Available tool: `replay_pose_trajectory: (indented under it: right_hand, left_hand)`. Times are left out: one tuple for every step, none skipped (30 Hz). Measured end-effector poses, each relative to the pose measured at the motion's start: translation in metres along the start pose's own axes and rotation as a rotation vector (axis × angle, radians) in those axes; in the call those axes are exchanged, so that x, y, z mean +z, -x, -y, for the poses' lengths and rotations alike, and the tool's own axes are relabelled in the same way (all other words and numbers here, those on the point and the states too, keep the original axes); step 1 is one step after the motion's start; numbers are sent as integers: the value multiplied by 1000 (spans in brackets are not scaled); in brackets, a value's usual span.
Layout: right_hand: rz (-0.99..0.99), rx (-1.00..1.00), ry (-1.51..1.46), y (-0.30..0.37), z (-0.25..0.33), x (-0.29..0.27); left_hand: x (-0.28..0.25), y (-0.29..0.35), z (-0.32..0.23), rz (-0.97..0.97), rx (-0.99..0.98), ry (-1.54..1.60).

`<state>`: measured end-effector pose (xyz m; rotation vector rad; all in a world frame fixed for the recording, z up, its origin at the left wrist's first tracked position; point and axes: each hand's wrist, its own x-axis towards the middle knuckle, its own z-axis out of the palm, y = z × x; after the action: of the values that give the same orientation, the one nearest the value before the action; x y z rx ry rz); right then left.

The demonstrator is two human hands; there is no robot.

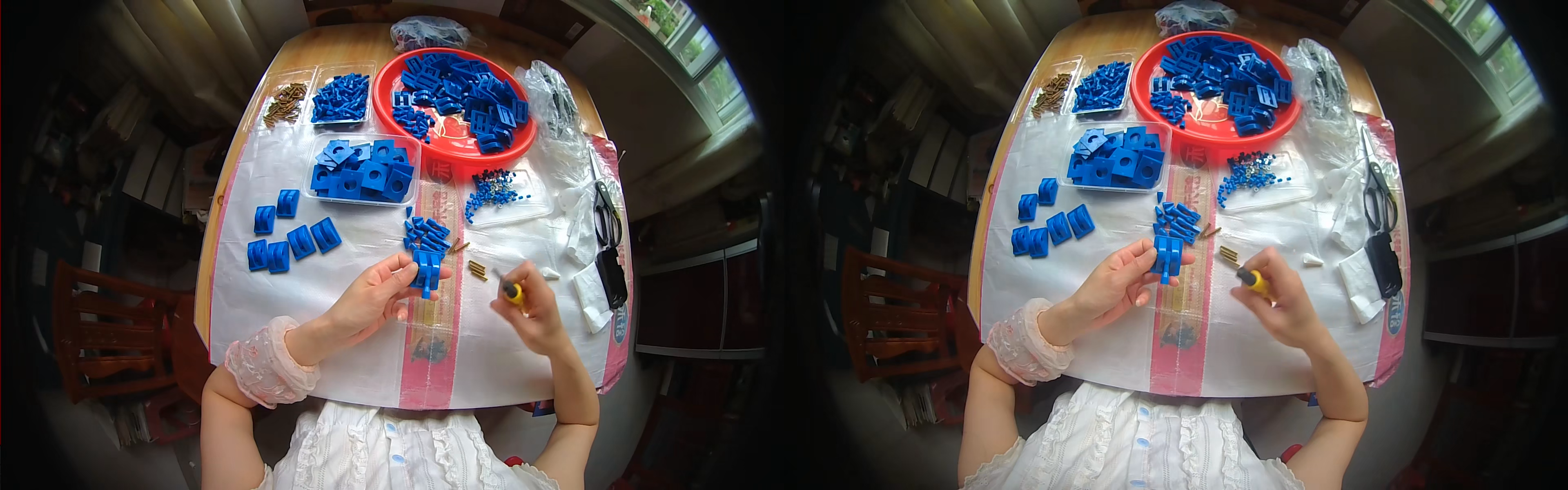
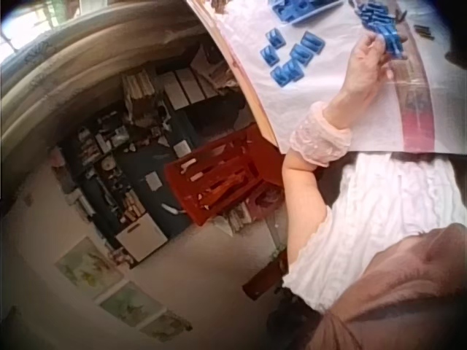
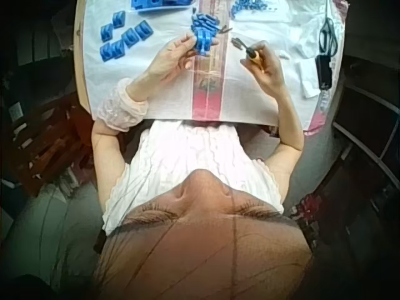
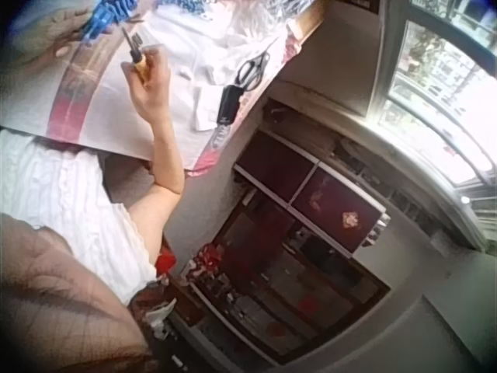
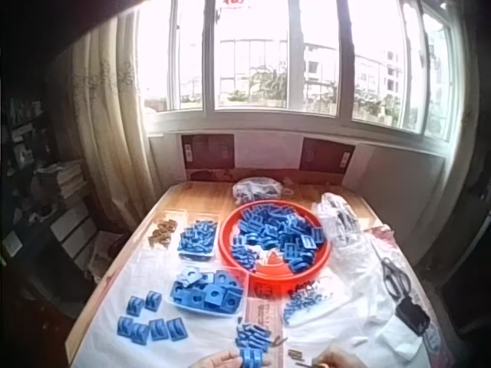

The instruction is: The recorder is assembling blue plastic fixture components by inserting metal pins and tightening them with a screwdriver.

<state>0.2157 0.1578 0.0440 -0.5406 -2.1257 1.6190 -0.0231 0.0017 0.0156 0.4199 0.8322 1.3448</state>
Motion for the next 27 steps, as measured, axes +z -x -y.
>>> replay_pose_trajectory:
  right_hand:
    - [54, -54, 213, 4, 0, 7]
    - [60, -155, 277, 6, 0, 18]
    - [66, -252, 345, 8, 2, 27]
    - [57, -315, 411, 9, 1, 32]
    - [49, -379, 477, 11, -2, 36]
    - [43, -443, 542, 12, -5, 38]
    - [42, -457, 572, 13, -8, 38]
    - [42, -471, 603, 14, -12, 37]
    - [46, -488, 629, 14, -13, 37]
    - [46, -487, 623, 15, -12, 37]
    - [47, -486, 616, 15, -11, 38]
    - [46, -484, 608, 15, -10, 39]
    - [52, -487, 613, 14, -9, 39]
    - [57, -490, 618, 14, -7, 38]
    - [62, -491, 626, 13, -7, 37]
    - [58, -495, 623, 14, -7, 37]
    - [54, -500, 620, 14, -8, 37]
    - [50, -507, 615, 13, -8, 38]
    - [45, -497, 600, 13, -7, 38]
    - [40, -487, 584, 12, -3, 38]
    - [34, -475, 570, 11, -1, 38]
    - [30, -454, 543, 11, -1, 38]
    - [27, -432, 517, 10, -1, 38]
    - [23, -411, 490, 10, -1, 37]
    - [22, -395, 469, 10, -1, 37]
    - [21, -379, 448, 10, 0, 36]
    - [20, -364, 427, 10, 1, 35]
  left_hand:
    - [1, 1, 4, 17, -2, 11]
    - [2, 3, 8, 34, -4, 22]
    - [4, 4, 12, 35, -26, 12]
    - [5, 6, 16, 35, -48, 2]
    - [6, 7, 20, 36, -70, -8]
    - [9, 9, 21, 42, -94, -7]
    - [14, 10, 22, 49, -117, -6]
    - [17, 11, 22, 56, -141, -4]
    - [18, 12, 24, 59, -132, 0]
    - [18, 12, 25, 62, -122, 5]
    - [19, 12, 25, 65, -113, 10]
    - [20, 13, 24, 68, -96, 4]
    - [22, 14, 22, 71, -80, -1]
    - [23, 15, 20, 74, -63, -7]
    - [23, 14, 19, 75, -83, -23]
    - [23, 14, 19, 76, -103, -41]
    - [22, 13, 19, 78, -123, -58]
    - [20, 13, 20, 89, -117, -75]
    - [17, 13, 24, 101, -111, -93]
    - [15, 12, 26, 113, -106, -111]
    - [15, 12, 27, 112, -108, -116]
    - [14, 12, 28, 111, -110, -121]
    - [14, 11, 29, 110, -113, -127]
    - [15, 11, 28, 132, -124, -128]
    - [16, 11, 27, 153, -136, -129]
    - [17, 11, 26, 175, -148, -129]
    - [18, 11, 24, 188, -160, -142]
